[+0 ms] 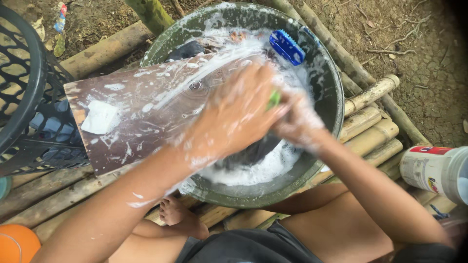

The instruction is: The person washes clothes in a plastic basin using a brush and a wooden board. They scrub a grey shirt and a green cloth against the board, rinse them in the soapy water, and place the items into a black plastic basket.

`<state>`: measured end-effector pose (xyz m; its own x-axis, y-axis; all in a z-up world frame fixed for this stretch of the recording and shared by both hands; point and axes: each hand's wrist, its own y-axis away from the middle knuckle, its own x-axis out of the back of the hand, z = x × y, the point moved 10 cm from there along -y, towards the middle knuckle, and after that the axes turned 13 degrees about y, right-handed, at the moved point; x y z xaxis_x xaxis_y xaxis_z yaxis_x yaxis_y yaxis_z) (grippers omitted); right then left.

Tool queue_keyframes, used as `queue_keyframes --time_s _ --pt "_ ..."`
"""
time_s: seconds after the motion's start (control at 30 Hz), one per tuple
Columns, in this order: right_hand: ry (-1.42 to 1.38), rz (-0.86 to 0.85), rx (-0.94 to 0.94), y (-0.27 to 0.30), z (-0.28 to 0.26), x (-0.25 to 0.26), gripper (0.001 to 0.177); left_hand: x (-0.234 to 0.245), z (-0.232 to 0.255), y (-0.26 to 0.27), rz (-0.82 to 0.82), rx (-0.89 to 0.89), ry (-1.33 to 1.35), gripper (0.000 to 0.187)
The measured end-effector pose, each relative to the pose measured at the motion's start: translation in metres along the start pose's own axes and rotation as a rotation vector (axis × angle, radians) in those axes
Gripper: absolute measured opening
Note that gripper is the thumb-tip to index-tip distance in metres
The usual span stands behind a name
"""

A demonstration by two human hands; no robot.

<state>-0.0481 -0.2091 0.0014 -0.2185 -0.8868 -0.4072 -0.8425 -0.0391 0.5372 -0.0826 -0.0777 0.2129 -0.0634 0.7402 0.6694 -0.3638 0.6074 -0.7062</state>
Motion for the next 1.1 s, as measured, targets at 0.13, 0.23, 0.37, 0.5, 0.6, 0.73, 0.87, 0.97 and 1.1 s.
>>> queue_keyframes --time_s 0.13,0.23,0.37,0.5,0.6,0.73,0.87,0.97,1.1 --pt "1.743 -0.118 0.084 -0.049 0.108 0.047 0.063 -0.162 -0.057 0.181 -1.108 0.838 0.328 0.083" --pt "2.299 -0.508 -0.092 -0.064 0.205 0.098 0.092 -0.212 -0.056 0.242 -1.176 0.806 0.278 0.115" --pt "2.345 -0.697 -0.202 -0.092 0.269 0.138 0.093 -0.261 -0.071 0.295 -1.34 0.652 0.233 0.113" --pt "2.241 -0.745 -0.287 -0.111 0.286 0.14 0.077 -0.302 -0.091 0.344 -1.382 0.663 0.23 0.114" --pt "2.167 -0.748 -0.339 -0.115 0.286 0.135 0.065 -0.325 -0.097 0.369 -1.46 0.725 0.258 0.117" --pt "2.066 -0.688 -0.373 -0.112 0.27 0.116 0.05 -0.324 -0.104 0.371 -1.486 0.78 0.325 0.121" --pt "1.957 -0.557 -0.375 -0.085 0.226 0.079 0.035 -0.308 -0.097 0.347 -1.428 0.771 0.393 0.124" --pt "1.843 -0.393 -0.309 -0.054 0.164 0.033 0.027 -0.275 -0.095 0.301 -1.239 0.733 0.502 0.128" --pt "1.603 -0.204 -0.085 0.0 0.051 -0.03 0.022 -0.188 -0.086 0.215 -0.517 0.711 0.685 0.138"
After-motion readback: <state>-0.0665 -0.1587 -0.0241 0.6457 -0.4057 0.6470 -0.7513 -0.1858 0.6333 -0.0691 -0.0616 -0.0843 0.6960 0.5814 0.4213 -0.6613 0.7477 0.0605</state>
